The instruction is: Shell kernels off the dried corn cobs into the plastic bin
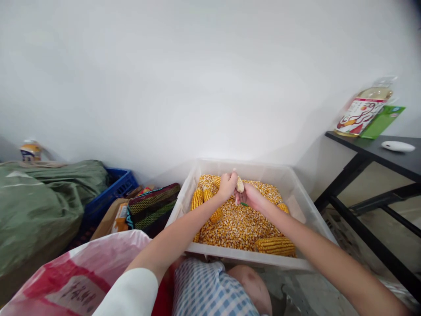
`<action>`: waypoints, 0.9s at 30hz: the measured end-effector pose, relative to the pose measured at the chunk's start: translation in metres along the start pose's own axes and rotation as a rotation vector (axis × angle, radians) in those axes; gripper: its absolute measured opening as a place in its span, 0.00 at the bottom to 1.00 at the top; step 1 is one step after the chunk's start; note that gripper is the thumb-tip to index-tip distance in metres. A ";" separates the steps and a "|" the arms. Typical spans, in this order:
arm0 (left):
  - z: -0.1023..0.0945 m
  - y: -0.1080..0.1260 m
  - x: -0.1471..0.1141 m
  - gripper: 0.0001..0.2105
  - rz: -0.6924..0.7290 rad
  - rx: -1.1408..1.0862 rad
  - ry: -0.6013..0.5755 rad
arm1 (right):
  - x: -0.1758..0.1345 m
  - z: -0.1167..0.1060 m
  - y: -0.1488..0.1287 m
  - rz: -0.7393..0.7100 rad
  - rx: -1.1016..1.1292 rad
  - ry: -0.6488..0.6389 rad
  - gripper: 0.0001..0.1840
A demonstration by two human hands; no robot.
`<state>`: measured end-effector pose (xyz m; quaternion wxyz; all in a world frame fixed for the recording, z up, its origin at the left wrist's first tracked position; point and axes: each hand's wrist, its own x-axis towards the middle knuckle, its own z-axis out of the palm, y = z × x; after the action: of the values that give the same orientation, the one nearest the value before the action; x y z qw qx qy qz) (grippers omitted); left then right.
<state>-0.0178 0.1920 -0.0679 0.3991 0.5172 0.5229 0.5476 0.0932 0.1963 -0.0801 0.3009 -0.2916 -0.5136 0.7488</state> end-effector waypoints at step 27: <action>-0.002 -0.011 0.001 0.28 0.279 0.635 0.161 | -0.003 0.017 -0.002 -0.108 -0.225 0.315 0.29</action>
<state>-0.0211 0.1938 -0.0787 0.0974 0.6371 0.6211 0.4459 0.0831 0.1845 -0.0724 0.3826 -0.4089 -0.5555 0.6147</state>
